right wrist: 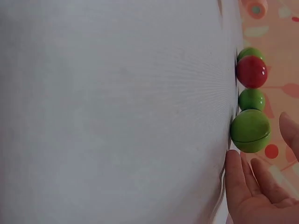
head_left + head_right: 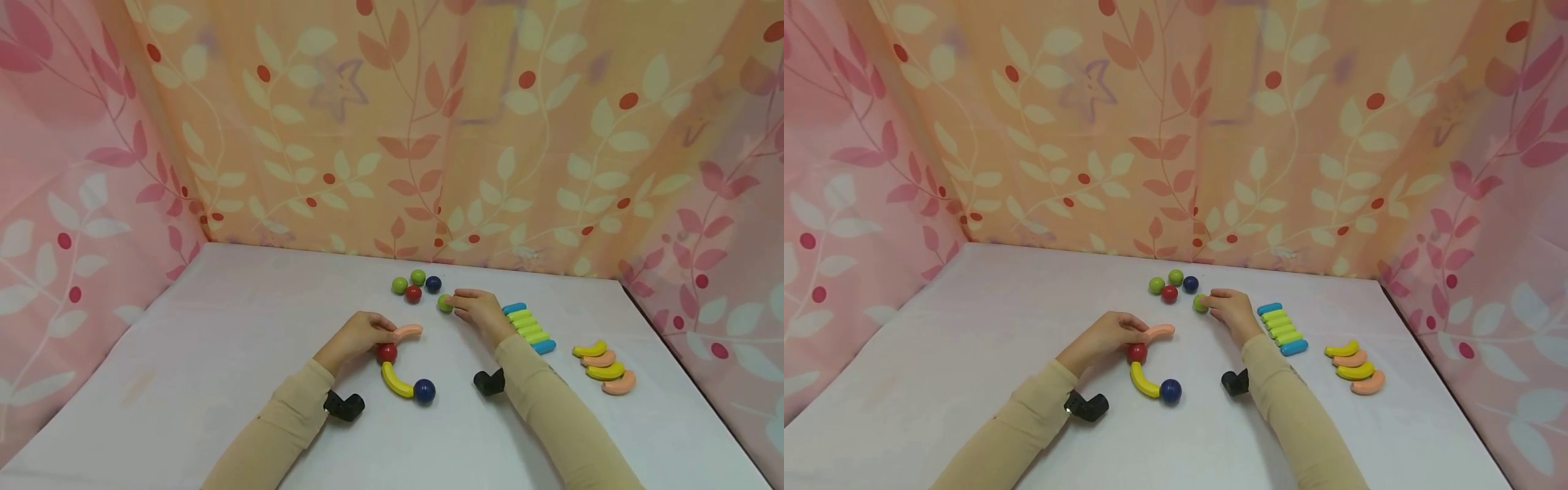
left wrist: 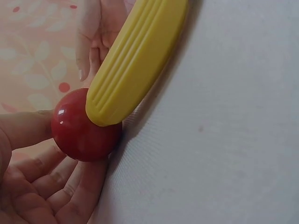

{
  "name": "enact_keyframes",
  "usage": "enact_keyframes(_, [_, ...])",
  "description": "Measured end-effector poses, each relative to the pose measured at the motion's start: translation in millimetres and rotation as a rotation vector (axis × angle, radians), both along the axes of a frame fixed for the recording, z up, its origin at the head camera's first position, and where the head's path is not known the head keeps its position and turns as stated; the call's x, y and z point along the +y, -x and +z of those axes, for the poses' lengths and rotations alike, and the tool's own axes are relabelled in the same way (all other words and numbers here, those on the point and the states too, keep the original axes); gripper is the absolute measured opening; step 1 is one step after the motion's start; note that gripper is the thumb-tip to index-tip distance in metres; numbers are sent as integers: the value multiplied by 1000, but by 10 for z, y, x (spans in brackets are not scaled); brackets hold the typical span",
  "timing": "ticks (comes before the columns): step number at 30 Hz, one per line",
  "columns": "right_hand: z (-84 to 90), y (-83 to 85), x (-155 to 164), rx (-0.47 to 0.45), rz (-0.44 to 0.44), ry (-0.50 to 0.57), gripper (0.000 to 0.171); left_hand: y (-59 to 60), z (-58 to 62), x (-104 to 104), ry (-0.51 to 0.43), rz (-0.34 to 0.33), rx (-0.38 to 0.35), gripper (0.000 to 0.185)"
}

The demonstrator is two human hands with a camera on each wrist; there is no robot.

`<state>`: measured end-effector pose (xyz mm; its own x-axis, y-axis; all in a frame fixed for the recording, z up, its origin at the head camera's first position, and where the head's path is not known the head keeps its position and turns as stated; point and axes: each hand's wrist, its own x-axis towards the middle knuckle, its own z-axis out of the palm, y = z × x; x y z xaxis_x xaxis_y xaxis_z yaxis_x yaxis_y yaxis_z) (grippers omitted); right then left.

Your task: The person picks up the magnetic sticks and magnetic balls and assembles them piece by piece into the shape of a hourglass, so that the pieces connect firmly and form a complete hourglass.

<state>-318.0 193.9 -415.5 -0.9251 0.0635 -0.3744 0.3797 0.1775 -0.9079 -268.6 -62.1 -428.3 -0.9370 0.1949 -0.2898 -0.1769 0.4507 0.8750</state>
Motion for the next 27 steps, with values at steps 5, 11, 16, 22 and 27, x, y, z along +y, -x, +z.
enact_keyframes(5, [9,31,-34,6,35,-42,55,-8,-1,4,-9,9,-4,22])
enact_keyframes(11, [20,32,-56,6,56,-116,47,-4,-19,8,-44,12,-10,23])
enact_keyframes(16, [29,-52,-58,-25,79,-114,46,-10,-22,9,-49,9,-15,22])
enact_keyframes(22, [44,-200,-51,-35,113,-110,46,-30,-4,17,-47,13,-17,22])
enact_keyframes(27, [40,-275,-77,-21,122,-88,44,-46,8,30,-41,56,-25,23])
